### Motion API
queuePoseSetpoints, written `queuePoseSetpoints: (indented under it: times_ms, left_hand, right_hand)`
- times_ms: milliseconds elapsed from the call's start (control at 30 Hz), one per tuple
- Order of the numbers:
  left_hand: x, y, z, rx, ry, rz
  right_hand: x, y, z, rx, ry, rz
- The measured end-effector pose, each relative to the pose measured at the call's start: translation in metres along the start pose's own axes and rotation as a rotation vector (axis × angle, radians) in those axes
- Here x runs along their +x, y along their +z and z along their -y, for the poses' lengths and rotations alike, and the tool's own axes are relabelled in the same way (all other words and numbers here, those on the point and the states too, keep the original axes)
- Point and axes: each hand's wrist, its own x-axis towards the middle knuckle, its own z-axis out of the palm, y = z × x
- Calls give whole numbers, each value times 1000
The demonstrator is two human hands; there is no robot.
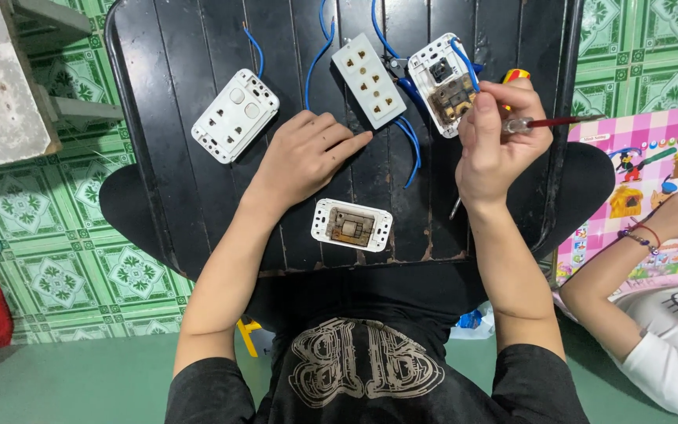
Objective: The person uses a screwdriver to connect wires to electrical outlet terminals on a black table. They manipulate blue and red wires, tighten screws, and test connections with a voltage tester.
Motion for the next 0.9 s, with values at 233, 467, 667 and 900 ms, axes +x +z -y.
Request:
queuePoseSetpoints:
  times_ms: [233,467,667,900]
  left_hand:
    - [17,-15,-7,-44,50,83]
    - [31,0,-19,-76,167,44]
    - [64,7,-26,114,112,346]
    - [78,12,-6,260,-316,521]
  right_hand:
    - [4,-2,-1,30,22,-136]
    - [18,2,15,-62,-58,-271]
    - [23,-5,3,276,87,-258]
    - [26,-9,-1,359,126,-271]
